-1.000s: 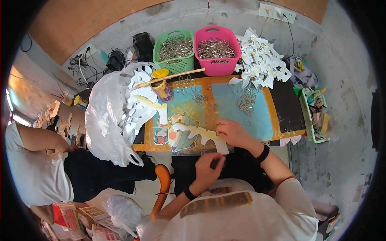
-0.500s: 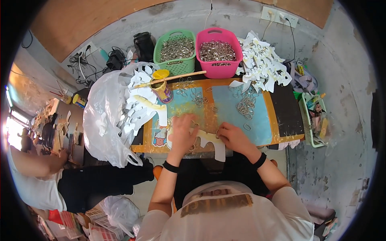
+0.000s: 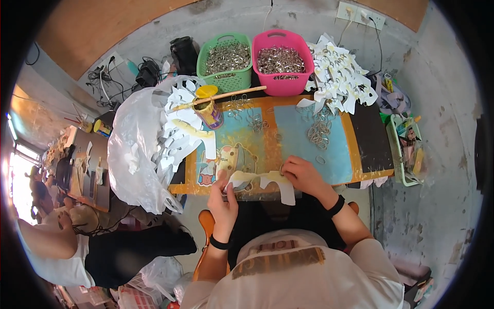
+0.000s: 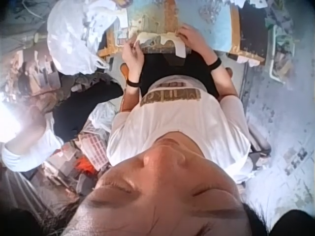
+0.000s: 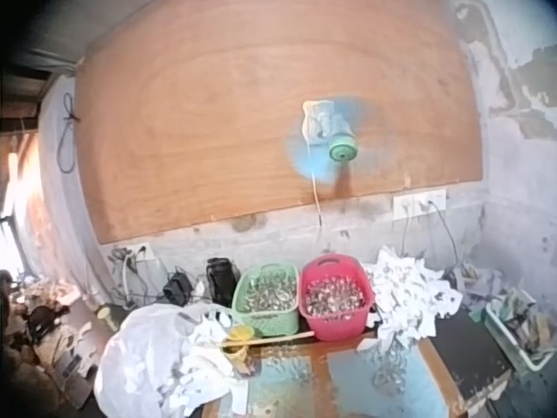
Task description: Manually folding and prepping shoe upper material components at a workstation.
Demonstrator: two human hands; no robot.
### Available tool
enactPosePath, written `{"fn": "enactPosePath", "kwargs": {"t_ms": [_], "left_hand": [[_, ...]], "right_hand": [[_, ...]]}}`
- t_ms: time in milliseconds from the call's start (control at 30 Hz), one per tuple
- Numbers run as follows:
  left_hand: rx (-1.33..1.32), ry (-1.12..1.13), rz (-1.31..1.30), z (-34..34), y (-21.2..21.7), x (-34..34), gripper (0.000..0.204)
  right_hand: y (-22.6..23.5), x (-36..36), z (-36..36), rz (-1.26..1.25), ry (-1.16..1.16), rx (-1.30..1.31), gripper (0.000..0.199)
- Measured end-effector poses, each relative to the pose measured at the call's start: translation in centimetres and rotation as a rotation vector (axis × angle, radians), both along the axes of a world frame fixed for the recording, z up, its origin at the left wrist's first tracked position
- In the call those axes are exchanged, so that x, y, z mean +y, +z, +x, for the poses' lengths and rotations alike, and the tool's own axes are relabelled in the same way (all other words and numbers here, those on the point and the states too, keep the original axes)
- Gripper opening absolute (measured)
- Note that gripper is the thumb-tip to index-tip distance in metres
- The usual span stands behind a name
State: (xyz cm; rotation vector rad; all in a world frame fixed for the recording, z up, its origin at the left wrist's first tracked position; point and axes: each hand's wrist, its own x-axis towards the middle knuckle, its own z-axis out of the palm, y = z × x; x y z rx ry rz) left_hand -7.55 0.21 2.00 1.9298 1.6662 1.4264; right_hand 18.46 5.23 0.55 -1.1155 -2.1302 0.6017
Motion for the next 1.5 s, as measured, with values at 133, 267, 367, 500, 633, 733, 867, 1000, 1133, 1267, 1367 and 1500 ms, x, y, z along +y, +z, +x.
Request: {"fn": "enactPosePath", "kwargs": {"t_ms": [133, 267, 367, 500, 633, 733, 867, 1000, 1133, 1267, 1367, 1500], "left_hand": [[-0.024, 0.076, -0.189, -0.3, -0.1, -0.4, 0.02], [0.119, 0.226, -0.158, -0.4, -0.7, 0.6, 0.027], [0.149, -0.06, 0.181, 2.3, 2.0, 1.3, 0.035], [0.19, -0.331, 0.035, 6.1, 1.2, 3.9, 0.038], [0.242, -0.527, -0.044, 7.0, -1.7, 5.8, 0.041], [0.203, -0.507, -0.116, 7.4, -2.0, 6.2, 0.041], [0.322, -0.476, -0.059, 7.5, -1.7, 6.0, 0.028], [0.402, -0.498, 0.021, 7.1, -1.9, 5.9, 0.012], [0.405, -0.454, 0.112, 7.4, -1.2, 5.1, 0.005], [0.403, -0.448, 0.165, 7.4, -1.8, 5.0, 0.006], [0.387, -0.47, 0.135, 7.0, -2.8, 5.4, 0.006], [0.386, -0.491, 0.081, 6.6, -2.4, 5.6, 0.006]], "right_hand": [[0.8, 0.0, -0.4, -0.041, 0.0, 0.044, 0.004], [0.6, -0.2, -0.5, -0.045, -0.022, -0.016, 0.005], [0.6, -0.4, -0.5, -0.031, -0.03, -0.072, 0.006], [0.6, -0.4, -0.5, -0.03, -0.051, -0.051, 0.007], [0.8, -1.0, -0.8, -0.012, -0.066, -0.087, 0.009], [-0.7, -1.8, -0.8, 0.027, -0.123, -0.081, 0.011], [-1.9, -2.6, -0.4, 0.174, -0.114, -0.047, 0.015], [-0.2, -2.4, 0.4, -0.009, -0.059, 0.121, 0.019], [1.1, -1.1, 0.7, 0.115, -0.052, 0.109, 0.02], [-0.9, 0.0, 1.1, 0.205, 0.08, -0.049, 0.02], [-1.1, 0.2, 1.4, 0.206, 0.138, -0.113, 0.021], [-1.3, -1.0, 2.6, 0.297, 0.077, -0.184, 0.024]]}}
